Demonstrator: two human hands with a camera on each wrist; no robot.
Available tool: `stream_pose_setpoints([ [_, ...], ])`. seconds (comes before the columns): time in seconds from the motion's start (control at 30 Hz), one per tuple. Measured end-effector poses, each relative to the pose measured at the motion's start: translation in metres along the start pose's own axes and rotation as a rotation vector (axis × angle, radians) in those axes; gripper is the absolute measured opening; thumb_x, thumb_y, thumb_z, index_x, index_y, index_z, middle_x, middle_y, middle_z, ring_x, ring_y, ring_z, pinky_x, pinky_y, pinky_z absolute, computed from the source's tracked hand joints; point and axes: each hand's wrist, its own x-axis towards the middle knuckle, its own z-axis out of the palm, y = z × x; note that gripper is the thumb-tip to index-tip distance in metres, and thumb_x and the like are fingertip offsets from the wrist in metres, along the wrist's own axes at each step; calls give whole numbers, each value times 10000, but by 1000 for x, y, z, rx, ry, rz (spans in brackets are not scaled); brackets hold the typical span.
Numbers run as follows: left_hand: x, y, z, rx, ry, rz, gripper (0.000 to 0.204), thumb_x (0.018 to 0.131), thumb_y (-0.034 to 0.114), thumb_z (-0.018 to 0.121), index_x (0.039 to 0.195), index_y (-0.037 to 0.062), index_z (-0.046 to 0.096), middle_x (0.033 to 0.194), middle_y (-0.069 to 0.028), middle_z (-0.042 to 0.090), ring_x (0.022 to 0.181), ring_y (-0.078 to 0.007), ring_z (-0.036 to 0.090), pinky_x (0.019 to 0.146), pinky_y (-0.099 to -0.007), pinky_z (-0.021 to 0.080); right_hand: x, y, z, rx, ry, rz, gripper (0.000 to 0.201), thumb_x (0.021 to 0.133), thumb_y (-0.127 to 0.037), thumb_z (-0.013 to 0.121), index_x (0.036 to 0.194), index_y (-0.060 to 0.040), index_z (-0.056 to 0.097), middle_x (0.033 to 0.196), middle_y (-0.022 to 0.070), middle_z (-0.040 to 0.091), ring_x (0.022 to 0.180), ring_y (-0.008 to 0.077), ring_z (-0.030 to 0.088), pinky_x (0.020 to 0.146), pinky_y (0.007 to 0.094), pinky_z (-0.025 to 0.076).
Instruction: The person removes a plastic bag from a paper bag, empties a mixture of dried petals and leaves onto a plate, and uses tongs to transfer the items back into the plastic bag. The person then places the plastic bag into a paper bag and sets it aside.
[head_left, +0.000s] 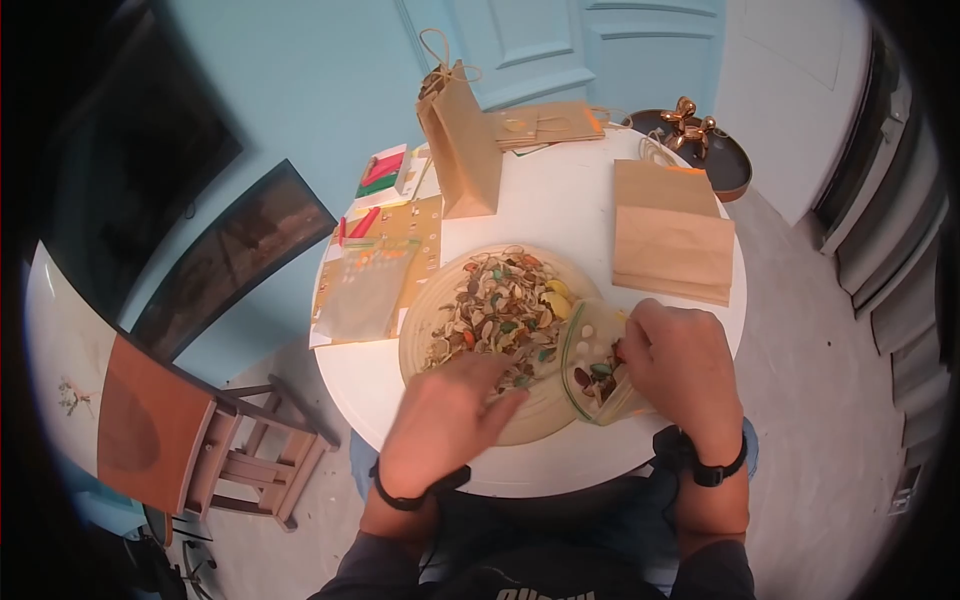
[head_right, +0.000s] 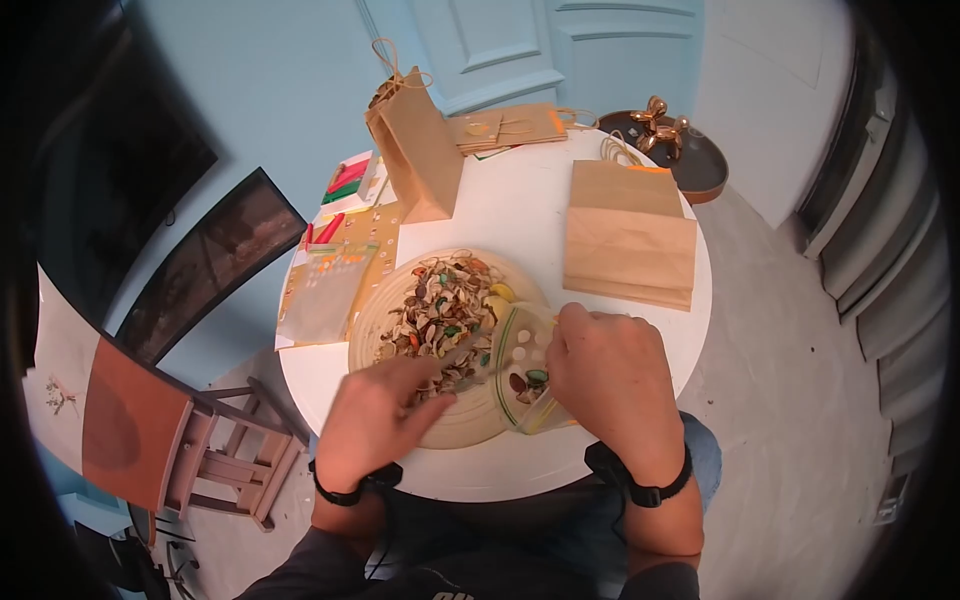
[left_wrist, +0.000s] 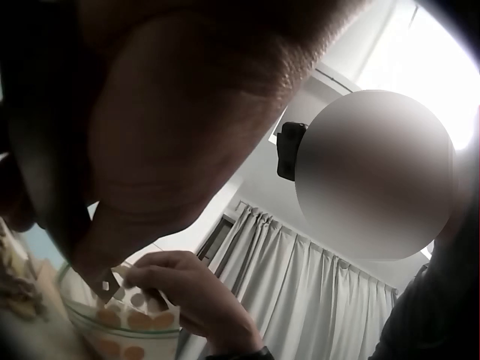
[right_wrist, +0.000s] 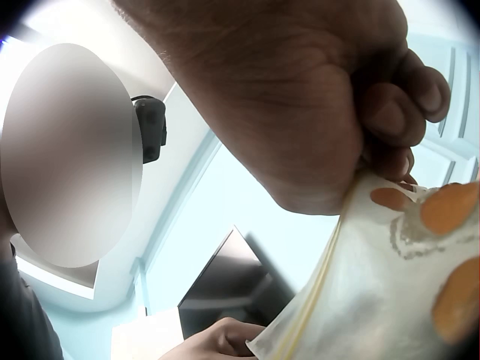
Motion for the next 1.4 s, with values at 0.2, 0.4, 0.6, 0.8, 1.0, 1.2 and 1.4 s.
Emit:
stream_pose_setpoints([
  [0.2,22,-72,-9,168,31,-254,299,1013,273,819,1077,-19,825,886,-280,756,841,-496,749,795,-551,590,-2,1,-1,-9,-3,1,226,986,-87,712,788,8,657,709,222,695,664,446,699,646,520,564],
  [0.4,33,-89,-9,89,-88,-352,336,1030,305,798,1031,-28,838,844,-302,746,880,-511,753,809,-550,585,-3,1,-1,-26,-5,0,234,988,-90,721,785,5,651,705,220,692,651,441,693,637,519,559],
  [0.6,25,-67,-14,38,-239,-349,320,997,322,826,1019,3,846,873,-269,763,877,-487,758,807,-532,593,-2,1,0,-24,-13,3,225,991,-89,727,800,6,656,704,216,694,656,441,695,642,522,560],
  [0.8,19,-68,4,147,-148,-242,298,984,317,837,991,19,846,887,-259,767,877,-474,757,799,-548,595,-2,-1,0,-15,-5,-6,222,991,-88,729,802,8,661,704,215,694,664,444,697,651,524,562],
  [1.0,16,-69,9,146,-104,-209,266,995,289,839,974,24,847,879,-251,768,859,-472,755,780,-545,597,-1,-3,0,2,-9,-13,224,990,-83,727,797,7,657,704,215,692,672,440,702,658,522,563],
  [1.2,14,-73,9,167,-72,-163,246,1010,267,825,961,27,843,868,-247,767,848,-476,751,774,-556,596,1,-6,1,-20,-19,-20,225,988,-79,726,792,4,651,700,213,688,669,437,702,658,522,563],
  [1.4,13,-76,8,178,-58,-152,229,1014,250,814,955,29,838,871,-247,766,849,-475,749,769,-552,594,1,-6,4,-20,-21,-22,224,984,-80,728,792,0,647,700,214,689,662,441,698,658,522,564],
])
